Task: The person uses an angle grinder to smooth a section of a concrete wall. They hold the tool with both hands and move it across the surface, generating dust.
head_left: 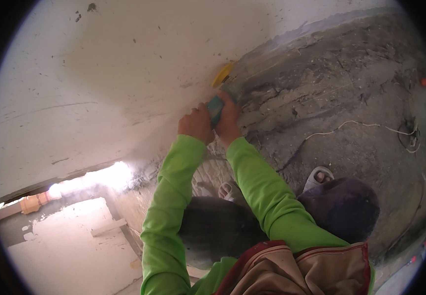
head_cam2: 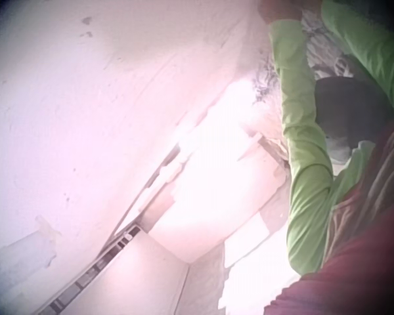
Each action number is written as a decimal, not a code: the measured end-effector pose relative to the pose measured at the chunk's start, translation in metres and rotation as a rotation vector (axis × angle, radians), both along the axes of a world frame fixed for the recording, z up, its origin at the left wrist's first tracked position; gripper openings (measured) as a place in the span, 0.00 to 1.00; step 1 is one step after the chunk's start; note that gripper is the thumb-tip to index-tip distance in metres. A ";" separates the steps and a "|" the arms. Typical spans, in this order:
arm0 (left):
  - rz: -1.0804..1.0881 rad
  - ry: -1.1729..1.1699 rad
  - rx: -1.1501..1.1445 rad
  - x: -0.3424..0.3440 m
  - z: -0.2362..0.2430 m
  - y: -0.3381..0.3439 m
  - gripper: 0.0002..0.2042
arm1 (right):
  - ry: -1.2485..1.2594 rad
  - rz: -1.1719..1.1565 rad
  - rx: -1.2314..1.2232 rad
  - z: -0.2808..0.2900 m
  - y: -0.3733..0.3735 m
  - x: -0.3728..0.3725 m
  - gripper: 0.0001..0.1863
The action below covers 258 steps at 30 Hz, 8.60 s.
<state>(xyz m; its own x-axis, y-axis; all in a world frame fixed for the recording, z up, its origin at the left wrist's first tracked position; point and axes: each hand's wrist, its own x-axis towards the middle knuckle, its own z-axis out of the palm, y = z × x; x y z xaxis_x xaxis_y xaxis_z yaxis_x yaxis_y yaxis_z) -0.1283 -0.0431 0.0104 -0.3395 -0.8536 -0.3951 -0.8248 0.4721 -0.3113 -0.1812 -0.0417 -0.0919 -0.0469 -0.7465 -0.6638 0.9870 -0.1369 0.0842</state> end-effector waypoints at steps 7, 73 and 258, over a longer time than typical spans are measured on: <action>0.052 -0.023 0.080 -0.005 0.004 -0.005 0.26 | 0.130 -0.092 0.043 -0.005 -0.004 0.006 0.10; 0.155 0.039 0.113 0.038 -0.008 -0.006 0.26 | 0.082 0.047 0.127 -0.008 -0.006 0.036 0.15; 0.303 -0.103 0.181 0.098 -0.009 -0.003 0.28 | -0.003 0.184 0.097 -0.026 -0.008 0.115 0.16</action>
<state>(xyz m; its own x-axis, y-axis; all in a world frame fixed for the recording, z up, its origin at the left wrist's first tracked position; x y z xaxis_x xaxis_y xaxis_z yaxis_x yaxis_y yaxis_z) -0.0301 -0.0465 0.0014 -0.0324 -0.8222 -0.5682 -0.9042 0.2664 -0.3339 -0.0658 -0.0495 -0.1181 0.0866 -0.6751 -0.7327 0.9959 0.0381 0.0826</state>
